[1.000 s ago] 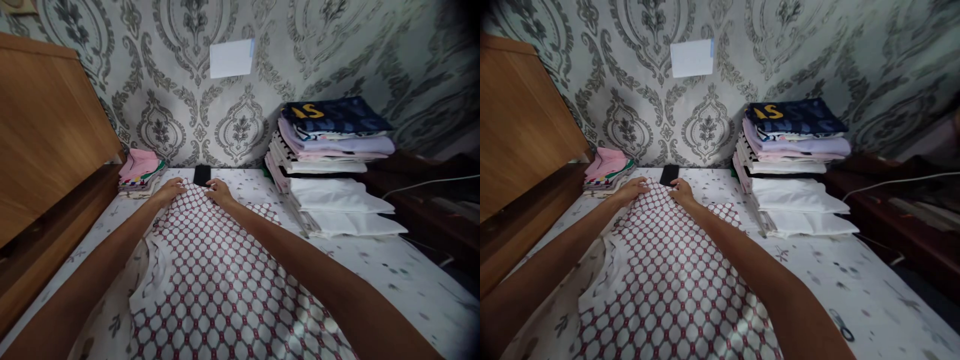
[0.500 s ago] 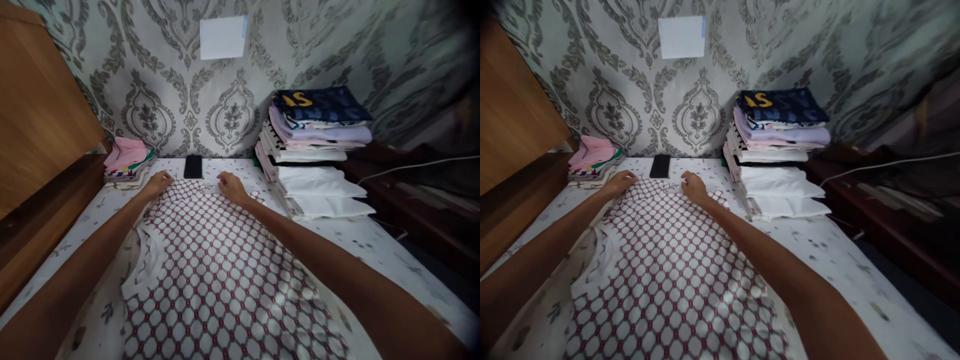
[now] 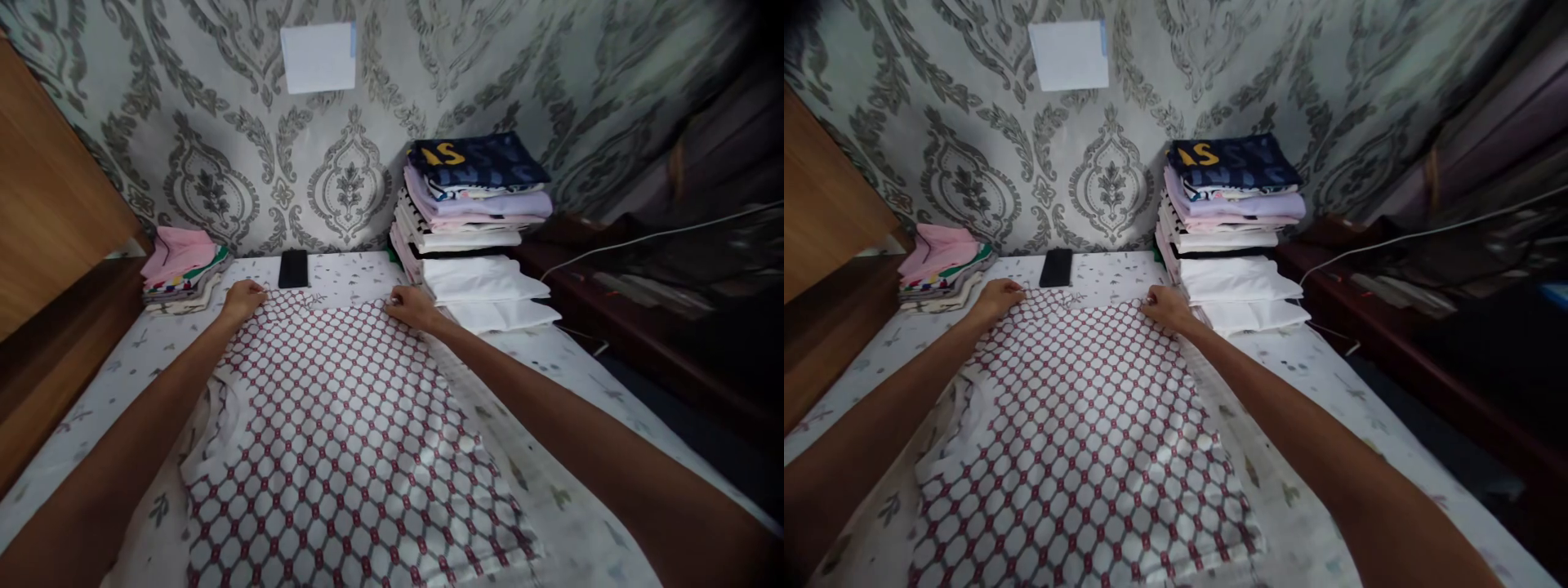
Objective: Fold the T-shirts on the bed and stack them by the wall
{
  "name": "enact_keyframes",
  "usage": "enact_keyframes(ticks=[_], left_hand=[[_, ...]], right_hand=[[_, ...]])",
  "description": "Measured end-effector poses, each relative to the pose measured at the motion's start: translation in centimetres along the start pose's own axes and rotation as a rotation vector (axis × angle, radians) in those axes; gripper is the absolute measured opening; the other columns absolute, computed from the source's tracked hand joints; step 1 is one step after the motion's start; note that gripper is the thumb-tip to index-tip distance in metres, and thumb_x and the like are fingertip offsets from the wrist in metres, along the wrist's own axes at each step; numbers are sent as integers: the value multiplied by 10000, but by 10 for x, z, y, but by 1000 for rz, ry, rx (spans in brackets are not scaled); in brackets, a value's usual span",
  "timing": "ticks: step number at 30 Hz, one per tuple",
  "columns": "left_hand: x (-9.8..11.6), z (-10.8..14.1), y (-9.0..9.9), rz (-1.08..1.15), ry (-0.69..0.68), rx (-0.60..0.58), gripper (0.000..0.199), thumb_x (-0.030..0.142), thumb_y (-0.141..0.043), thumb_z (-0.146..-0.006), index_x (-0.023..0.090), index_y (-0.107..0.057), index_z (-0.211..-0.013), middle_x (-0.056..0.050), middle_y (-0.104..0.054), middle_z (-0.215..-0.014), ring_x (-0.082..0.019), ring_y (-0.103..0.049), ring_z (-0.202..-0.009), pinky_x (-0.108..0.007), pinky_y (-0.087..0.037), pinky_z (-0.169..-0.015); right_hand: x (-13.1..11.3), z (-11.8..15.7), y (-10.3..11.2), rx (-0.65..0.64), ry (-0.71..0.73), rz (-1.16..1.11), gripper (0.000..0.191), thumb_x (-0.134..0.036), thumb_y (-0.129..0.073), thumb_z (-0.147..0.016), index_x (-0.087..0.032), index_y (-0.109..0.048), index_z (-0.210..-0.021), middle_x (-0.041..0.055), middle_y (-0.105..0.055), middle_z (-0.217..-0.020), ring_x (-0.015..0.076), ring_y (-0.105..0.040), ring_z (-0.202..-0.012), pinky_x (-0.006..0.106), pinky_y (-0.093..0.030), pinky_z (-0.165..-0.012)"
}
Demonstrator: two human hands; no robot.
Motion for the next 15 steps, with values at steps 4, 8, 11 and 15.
enact_keyframes(ticks=[4, 8, 11, 15], left_hand=[[10, 8, 18, 54, -128, 215, 175, 322, -535, -800, 207, -598, -917, -25, -649, -866, -189, -608, -841, -291, -482, -780], [7, 10, 17, -19, -119, 216, 105, 279, -545, -802, 218, -576, -882, -31, -647, -866, -208, -609, -857, -319, -474, -822], [-1, 10, 7, -70, -46, 102, 86, 263, -549, -803, 221, -574, -874, -36, -654, -848, -217, -621, -861, -310, -474, -777], [-4, 15, 11, -46, -20, 58, 195, 303, -568, -821, 219, -569, -997, -23, -642, -813, -202, -624, -778, -292, -472, -701]], right_hand=[[5, 3, 9, 225, -31, -171, 102, -283, -600, -831, -193, -630, -866, 31, -684, -808, 199, -599, -764, 284, -423, -690], [3, 6, 0, 233, -48, -134, 168, -272, -569, -870, -188, -637, -999, 76, -709, -923, 239, -614, -855, 324, -444, -751], [2, 6, -5, 195, -42, -127, 303, -243, -541, -887, -164, -594, -1175, 102, -709, -984, 254, -622, -896, 346, -461, -794], [4, 19, -2, 185, 8, -146, 471, -212, -529, -856, -125, -503, -1319, 155, -651, -1152, 271, -618, -957, 386, -485, -861]])
Point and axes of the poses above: each hand's wrist, its own z-axis away from the middle knuckle, its own y-axis out of the back of the hand, x = y × z, the point moved 7 cm from there along -z, towards the middle knuckle
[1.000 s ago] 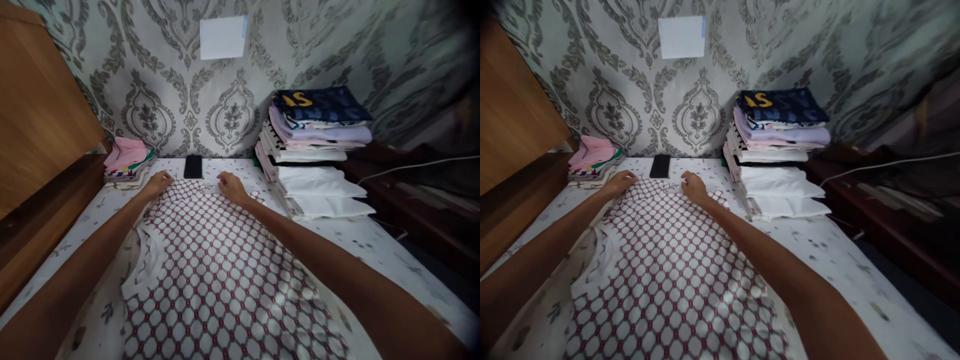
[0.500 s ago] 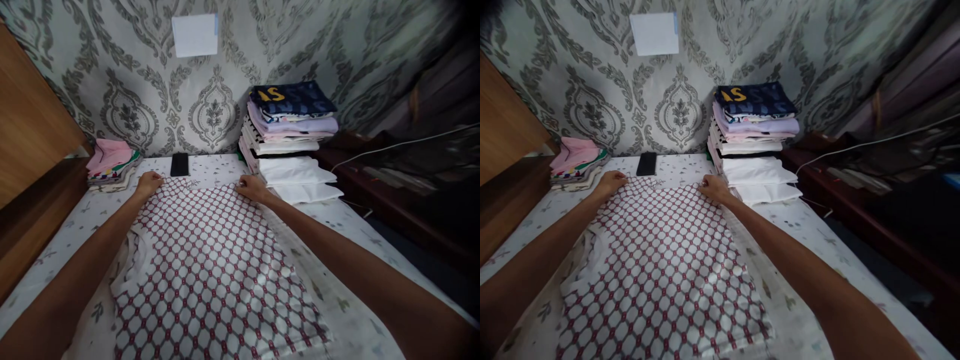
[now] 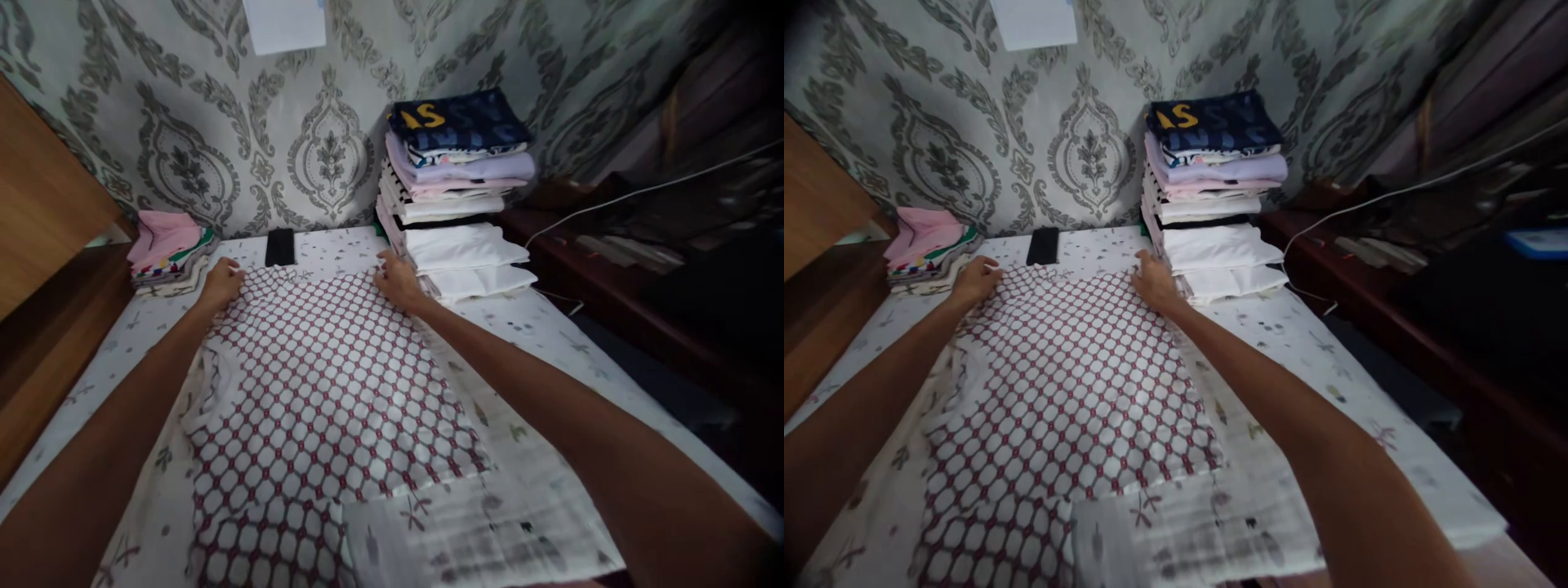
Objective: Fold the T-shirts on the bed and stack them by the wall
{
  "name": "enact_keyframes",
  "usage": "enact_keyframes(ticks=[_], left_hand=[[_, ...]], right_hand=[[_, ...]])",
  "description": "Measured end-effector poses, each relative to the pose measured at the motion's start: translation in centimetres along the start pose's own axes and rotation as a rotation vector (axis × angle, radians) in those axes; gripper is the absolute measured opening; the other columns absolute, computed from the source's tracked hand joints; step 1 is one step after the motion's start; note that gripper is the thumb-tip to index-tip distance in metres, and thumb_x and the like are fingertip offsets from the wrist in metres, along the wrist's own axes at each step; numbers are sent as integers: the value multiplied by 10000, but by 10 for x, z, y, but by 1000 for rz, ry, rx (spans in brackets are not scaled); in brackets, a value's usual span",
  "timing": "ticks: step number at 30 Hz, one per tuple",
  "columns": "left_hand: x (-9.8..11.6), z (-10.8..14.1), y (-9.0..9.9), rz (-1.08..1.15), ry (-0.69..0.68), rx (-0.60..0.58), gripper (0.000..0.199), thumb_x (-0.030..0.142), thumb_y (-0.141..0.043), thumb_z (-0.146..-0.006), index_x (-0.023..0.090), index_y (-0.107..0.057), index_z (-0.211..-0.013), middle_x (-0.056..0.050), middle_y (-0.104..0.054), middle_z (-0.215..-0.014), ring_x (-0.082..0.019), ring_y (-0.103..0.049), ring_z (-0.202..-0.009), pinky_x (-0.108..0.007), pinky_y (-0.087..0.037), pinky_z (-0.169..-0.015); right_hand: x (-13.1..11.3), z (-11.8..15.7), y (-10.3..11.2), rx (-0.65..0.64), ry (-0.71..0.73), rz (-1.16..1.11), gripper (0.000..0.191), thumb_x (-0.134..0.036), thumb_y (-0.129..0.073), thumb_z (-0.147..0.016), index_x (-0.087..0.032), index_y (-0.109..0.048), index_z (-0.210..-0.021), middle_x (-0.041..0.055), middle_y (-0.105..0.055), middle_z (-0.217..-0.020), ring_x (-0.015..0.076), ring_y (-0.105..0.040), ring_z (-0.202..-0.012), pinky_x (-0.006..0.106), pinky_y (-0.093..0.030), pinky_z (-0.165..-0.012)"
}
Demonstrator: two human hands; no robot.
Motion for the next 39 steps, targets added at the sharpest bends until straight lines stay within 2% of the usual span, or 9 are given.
enact_keyframes(ticks=[13, 18, 22, 24, 27, 29, 31, 34, 39], left_hand=[[-38, 97, 43, 19, 55, -281, 474, 350, -722, -679, 218, -532, -1093, 29, -581, -757, -178, -597, -674, -265, -451, -617], [-33, 128, 68, -251, -24, -146, 344, 299, -650, -766, 217, -558, -1088, -23, -620, -889, -236, -621, -907, -364, -496, -861], [-2, 175, 78, -358, -216, -59, 333, 321, -514, -861, 193, -543, -1167, -101, -607, -1143, -293, -581, -1063, -441, -461, -948], [19, 211, 75, -279, -351, -164, 270, 331, -469, -870, 211, -581, -1084, -89, -628, -1100, -270, -599, -998, -393, -481, -899], [49, 281, 60, -72, -538, -571, 251, 448, -473, -894, 269, -636, -961, -55, -664, -1007, -234, -615, -909, -319, -499, -793], [61, 330, 56, -22, -648, -804, 253, 492, -520, -902, 311, -668, -1001, -41, -667, -1048, -232, -613, -954, -318, -496, -821], [65, 368, 56, -20, -730, -911, 245, 487, -594, -886, 349, -672, -1074, -32, -664, -1091, -231, -605, -987, -327, -495, -848], [58, 398, 60, -66, -828, -868, 314, 449, -676, -856, 369, -639, -1158, -35, -656, -1151, -246, -590, -1034, -364, -485, -900], [52, 404, 69, -50, -864, -796, 307, 424, -578, -943, 315, -582, -1230, -56, -631, -1190, -226, -583, -1068, -338, -497, -898]], right_hand=[[3, 187, 41, 4, 257, 64, 415, -356, -447, -937, -221, -540, -1318, 158, -556, -1305, 338, -541, -1211, 530, -492, -985], [10, 234, 61, 20, 212, 79, 372, -358, -447, -952, -228, -581, -1273, 161, -560, -1317, 338, -539, -1247, 550, -477, -1020], [4, 266, 75, -8, 210, 39, 342, -367, -454, -964, -217, -601, -1233, 156, -559, -1329, 316, -544, -1262, 513, -496, -1026], [-2, 279, 78, -57, 241, 19, 359, -407, -481, -960, -230, -599, -1250, 149, -540, -1369, 316, -540, -1273, 520, -491, -1037], [-7, 293, 79, -120, 291, 4, 366, -432, -525, -942, -252, -608, -1251, 138, -523, -1408, 321, -539, -1278, 548, -476, -1050], [-8, 297, 81, -136, 300, 9, 317, -410, -527, -946, -256, -635, -1201, 130, -537, -1400, 313, -547, -1269, 550, -471, -1055], [-11, 300, 83, -125, 310, 32, 266, -375, -515, -956, -248, -663, -1137, 132, -560, -1377, 308, -550, -1264, 549, -463, -1058], [-35, 307, 82, -120, 396, 42, 256, -353, -515, -958, -228, -677, -1113, 148, -570, -1365, 315, -531, -1277, 550, -451, -1057], [-123, 331, 54, -339, 759, -71, 365, -281, -561, -951, -226, -577, -1311, 131, -530, -1435, 285, -449, -1345, 508, -416, -1071]])
Point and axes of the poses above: each hand's wrist, its own z-axis away from the middle knuckle, its own y-axis out of the back of the hand, x = y × z, the point moved 7 cm from there along -z, towards the middle knuckle
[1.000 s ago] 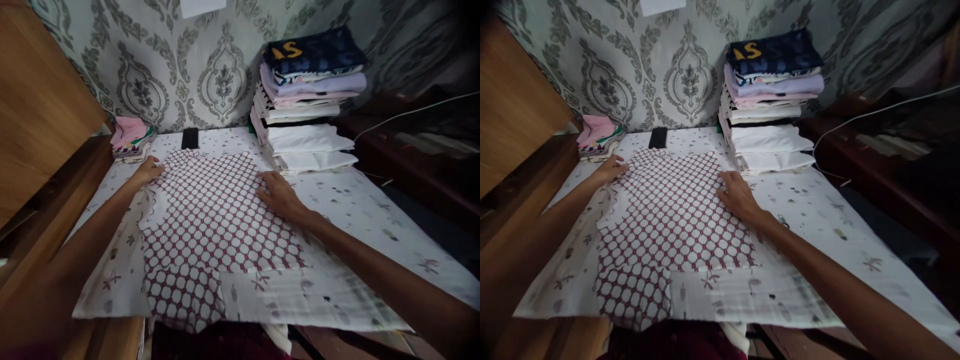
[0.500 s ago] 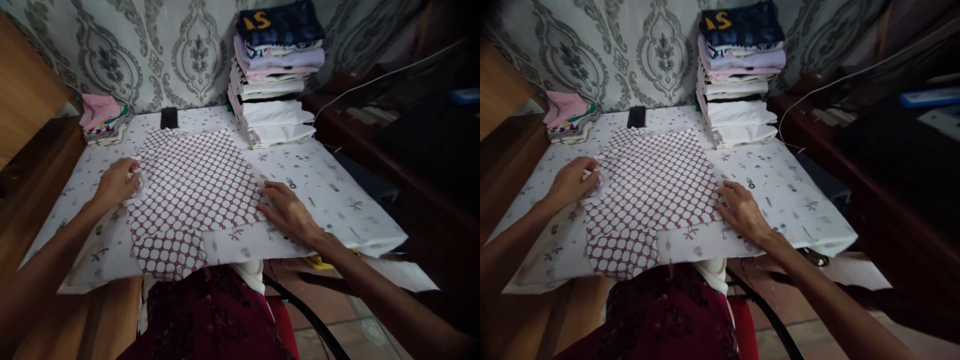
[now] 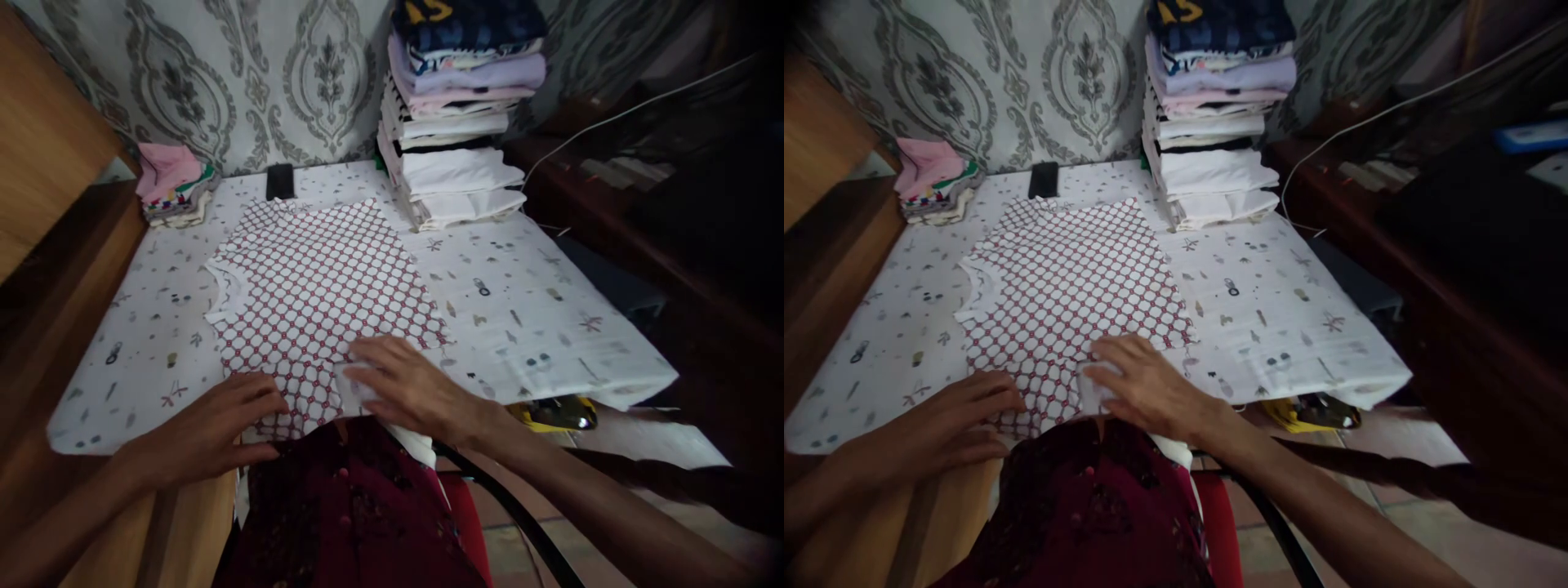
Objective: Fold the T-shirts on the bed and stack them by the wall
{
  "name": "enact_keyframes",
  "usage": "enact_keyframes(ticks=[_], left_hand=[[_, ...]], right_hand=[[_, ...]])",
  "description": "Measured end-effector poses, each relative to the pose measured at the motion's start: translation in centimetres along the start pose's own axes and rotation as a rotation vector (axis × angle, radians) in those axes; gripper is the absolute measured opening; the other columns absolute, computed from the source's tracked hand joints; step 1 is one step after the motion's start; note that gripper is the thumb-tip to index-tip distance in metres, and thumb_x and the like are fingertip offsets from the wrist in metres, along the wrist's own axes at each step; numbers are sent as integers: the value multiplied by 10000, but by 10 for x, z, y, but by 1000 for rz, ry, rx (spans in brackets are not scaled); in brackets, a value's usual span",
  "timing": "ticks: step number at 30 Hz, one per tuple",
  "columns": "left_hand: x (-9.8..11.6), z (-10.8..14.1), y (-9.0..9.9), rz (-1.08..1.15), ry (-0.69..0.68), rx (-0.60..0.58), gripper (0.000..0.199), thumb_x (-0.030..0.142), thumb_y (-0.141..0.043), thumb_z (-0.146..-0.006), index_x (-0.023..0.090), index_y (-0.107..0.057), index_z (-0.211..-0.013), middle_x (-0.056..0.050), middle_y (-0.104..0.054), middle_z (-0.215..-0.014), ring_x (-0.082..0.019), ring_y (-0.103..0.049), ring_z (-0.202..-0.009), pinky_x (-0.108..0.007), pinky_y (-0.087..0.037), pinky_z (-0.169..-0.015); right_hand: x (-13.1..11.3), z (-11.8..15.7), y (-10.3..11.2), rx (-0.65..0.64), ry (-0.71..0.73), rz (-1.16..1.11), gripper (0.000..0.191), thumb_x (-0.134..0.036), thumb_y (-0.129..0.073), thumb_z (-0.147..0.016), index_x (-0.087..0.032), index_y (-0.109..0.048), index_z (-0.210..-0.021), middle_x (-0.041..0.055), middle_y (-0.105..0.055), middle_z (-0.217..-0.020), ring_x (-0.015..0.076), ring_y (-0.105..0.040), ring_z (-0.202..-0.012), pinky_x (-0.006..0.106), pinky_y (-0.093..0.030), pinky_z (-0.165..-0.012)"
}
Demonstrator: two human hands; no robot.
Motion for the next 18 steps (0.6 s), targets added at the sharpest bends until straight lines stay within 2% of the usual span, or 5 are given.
enact_keyframes(ticks=[4, 9, 12, 15, 18], left_hand=[[-7, 1, 11, -21, 51, 56, 341, 407, -595, -943, 271, -562, -1254, -72, -590, -1247, -223, -547, -1130, -338, -485, -941], [-16, 9, 13, -42, 50, 56, 506, 380, -707, -862, 303, -528, -1328, -66, -546, -1364, -255, -506, -1233, -389, -459, -1012], [-17, 12, 12, -45, 72, 17, 564, 344, -741, -829, 309, -517, -1346, -64, -535, -1389, -267, -495, -1261, -405, -450, -1033], [-18, 12, 11, -38, 94, -8, 594, 325, -754, -809, 314, -516, -1353, -61, -541, -1388, -271, -495, -1267, -414, -441, -1051], [-24, 11, 13, 5, 123, 69, 485, 318, -661, -873, 298, -538, -1342, -70, -569, -1366, -259, -520, -1244, -398, -447, -1042]], right_hand=[[-41, -33, -18, -76, 216, -22, 281, -220, -551, -967, -176, -597, -1241, 127, -609, -1321, 250, -488, -1269, 446, -405, -1052], [-48, -44, -26, -113, 244, -85, 93, -199, -562, -967, -201, -647, -1006, 82, -689, -1095, 209, -553, -1115, 405, -415, -993], [-45, -44, -22, -97, 176, -200, 135, -183, -508, -985, -188, -635, -942, 66, -697, -976, 196, -576, -996, 365, -440, -923], [-36, -49, -12, 0, 17, -415, 195, -208, -454, -1008, -176, -629, -926, 48, -679, -881, 171, -586, -853, 306, -459, -808], [-21, -59, -3, 124, -145, -671, 199, -284, -483, -1004, -177, -624, -914, 19, -660, -831, 144, -586, -768, 258, -451, -708]])
Point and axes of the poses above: each hand's wrist, its own z-axis away from the middle knuckle, its own y-axis out of the back of the hand, x = y × z, the point moved 7 cm from there along -z, towards the middle knuckle
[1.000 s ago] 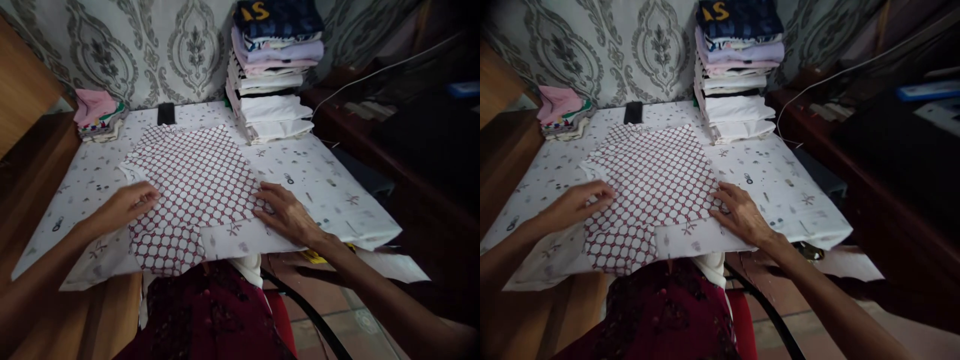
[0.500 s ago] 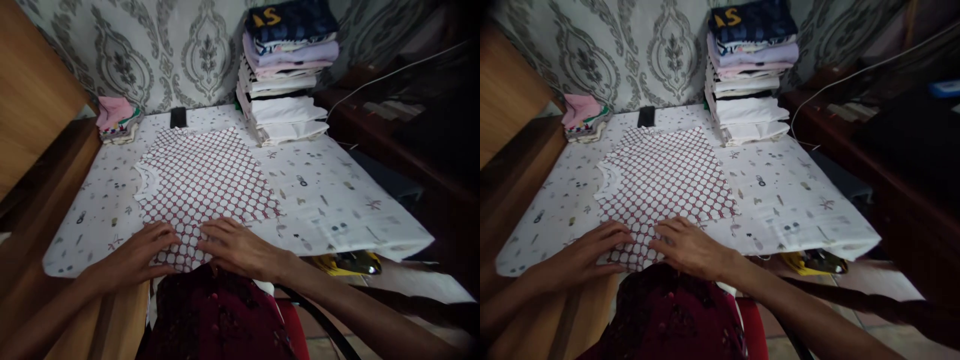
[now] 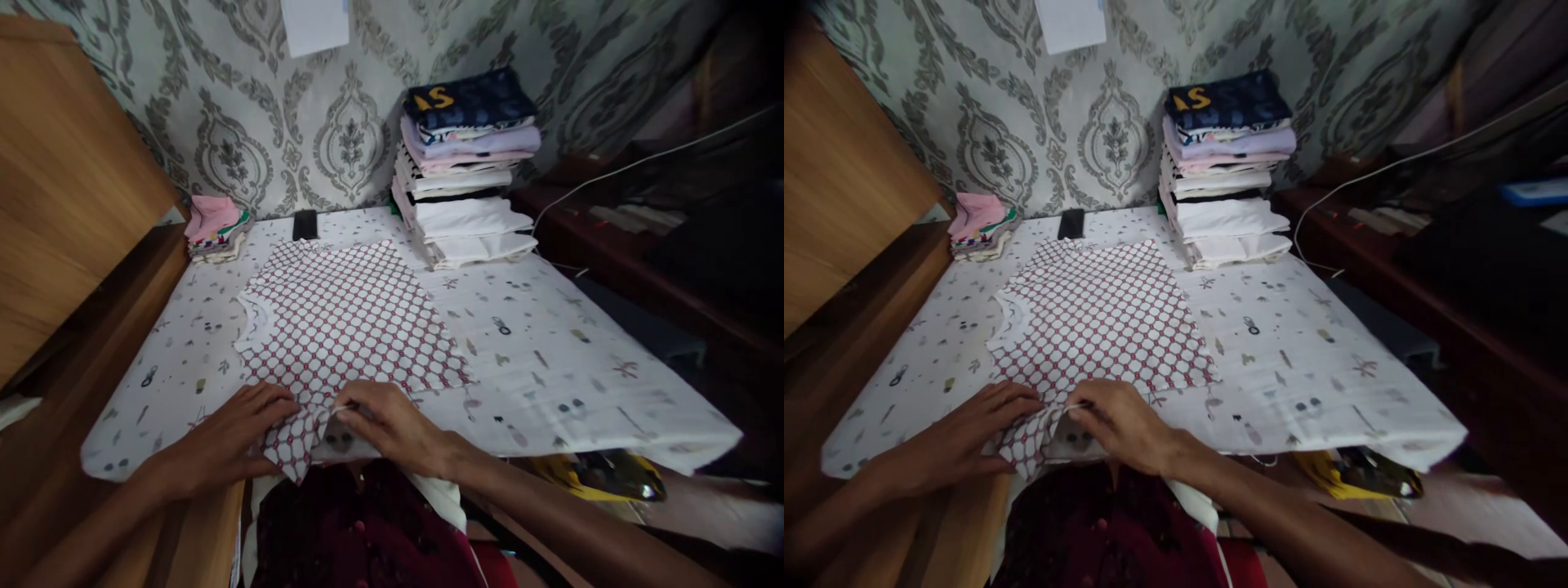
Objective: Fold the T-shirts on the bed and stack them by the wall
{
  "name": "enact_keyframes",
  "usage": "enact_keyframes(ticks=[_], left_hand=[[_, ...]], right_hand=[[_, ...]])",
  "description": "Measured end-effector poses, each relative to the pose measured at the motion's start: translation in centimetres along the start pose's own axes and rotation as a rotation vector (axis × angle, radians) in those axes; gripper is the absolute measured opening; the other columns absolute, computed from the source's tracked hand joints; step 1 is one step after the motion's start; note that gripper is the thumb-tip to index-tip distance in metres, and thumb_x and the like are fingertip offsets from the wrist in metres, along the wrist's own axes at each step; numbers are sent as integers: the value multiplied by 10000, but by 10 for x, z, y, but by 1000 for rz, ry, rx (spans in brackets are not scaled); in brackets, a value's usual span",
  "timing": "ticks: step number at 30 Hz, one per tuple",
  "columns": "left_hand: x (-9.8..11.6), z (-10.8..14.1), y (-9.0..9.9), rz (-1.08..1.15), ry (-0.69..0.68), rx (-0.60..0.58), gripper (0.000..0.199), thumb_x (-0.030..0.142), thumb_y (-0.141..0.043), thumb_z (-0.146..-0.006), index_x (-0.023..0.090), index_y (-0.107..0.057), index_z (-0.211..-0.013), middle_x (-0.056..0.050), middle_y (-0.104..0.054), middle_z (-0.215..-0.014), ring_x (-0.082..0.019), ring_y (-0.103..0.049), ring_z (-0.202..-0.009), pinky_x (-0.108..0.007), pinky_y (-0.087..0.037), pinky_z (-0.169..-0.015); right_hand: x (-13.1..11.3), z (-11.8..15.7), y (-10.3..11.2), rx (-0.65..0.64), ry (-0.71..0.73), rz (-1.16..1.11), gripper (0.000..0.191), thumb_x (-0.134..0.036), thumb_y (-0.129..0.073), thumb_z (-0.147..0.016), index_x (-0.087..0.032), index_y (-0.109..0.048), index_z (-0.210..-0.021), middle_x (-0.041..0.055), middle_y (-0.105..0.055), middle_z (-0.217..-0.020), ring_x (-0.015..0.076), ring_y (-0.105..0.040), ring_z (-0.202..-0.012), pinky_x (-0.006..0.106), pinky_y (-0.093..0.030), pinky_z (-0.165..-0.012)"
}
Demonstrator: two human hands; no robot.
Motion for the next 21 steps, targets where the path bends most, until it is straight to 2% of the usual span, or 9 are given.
enact_keyframes(ticks=[2, 4, 7, 10, 12, 15, 18, 21], left_hand=[[-8, -4, 6, 65, 38, 102, 366, 309, -543, -931, 256, -584, -1291, -82, -619, -1300, -243, -568, -1178, -371, -469, -1003], [-19, -9, 11, 147, 100, 181, 304, 305, -451, -954, 209, -653, -1158, -78, -689, -1129, -224, -628, -1027, -327, -507, -905], [-36, -17, 18, 247, 198, 270, 318, 347, -434, -931, 180, -692, -1013, -49, -711, -901, -210, -643, -839, -281, -520, -767], [-51, -19, 20, 301, 296, 375, 374, 440, -472, -886, 180, -710, -1011, -44, -722, -856, -235, -651, -829, -289, -531, -748], [-60, -17, 18, 323, 362, 435, 410, 501, -501, -848, 183, -723, -980, -50, -734, -864, -257, -658, -855, -310, -543, -769], [-66, -14, 16, 335, 410, 500, 425, 551, -530, -806, 189, -729, -904, -51, -740, -860, -270, -658, -862, -335, -551, -797], [-67, -15, 20, 348, 419, 499, 407, 555, -532, -812, 202, -728, -859, -25, -712, -758, -240, -642, -761, -305, -551, -726], [-69, -16, 34, 388, 460, 542, 403, 562, -568, -776, 210, -729, -889, -3, -689, -706, -217, -623, -684, -287, -545, -671]], right_hand=[[4, -10, 7, 63, -48, -110, 198, -303, -499, -993, -182, -612, -886, 3, -644, -807, 136, -583, -750, 245, -447, -686], [9, -16, 13, 72, -85, -104, 199, -311, -487, -995, -185, -604, -896, 2, -635, -805, 141, -579, -751, 251, -452, -688], [18, -13, 18, -1, -99, 167, 217, -371, -575, -953, -178, -600, -1048, 45, -657, -920, 186, -587, -831, 310, -473, -751], [28, 8, 25, -41, -27, 515, 344, -336, -673, -882, -174, -581, -1172, 105, -651, -1098, 252, -570, -1003, 399, -467, -877], [37, 25, 35, 8, -20, 670, 251, -227, -609, -901, -177, -601, -1147, 109, -650, -1097, 259, -563, -1017, 415, -466, -893], [51, 50, 57, 139, -76, 813, 192, -99, -493, -897, -171, -644, -992, 106, -666, -998, 256, -577, -944, 405, -482, -844], [59, 65, 83, 234, -131, 813, 219, -90, -465, -884, -173, -659, -942, 112, -683, -981, 261, -602, -934, 398, -492, -831], [65, 67, 114, 314, -224, 628, 196, -192, -492, -906, -193, -676, -975, 91, -707, -987, 245, -637, -913, 368, -501, -811]])
Point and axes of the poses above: each hand's wrist, its own z-axis away from the middle knuckle, its own y-axis out of the back of the hand, x = y × z, the point moved 7 cm from there along -z, towards the middle knuckle
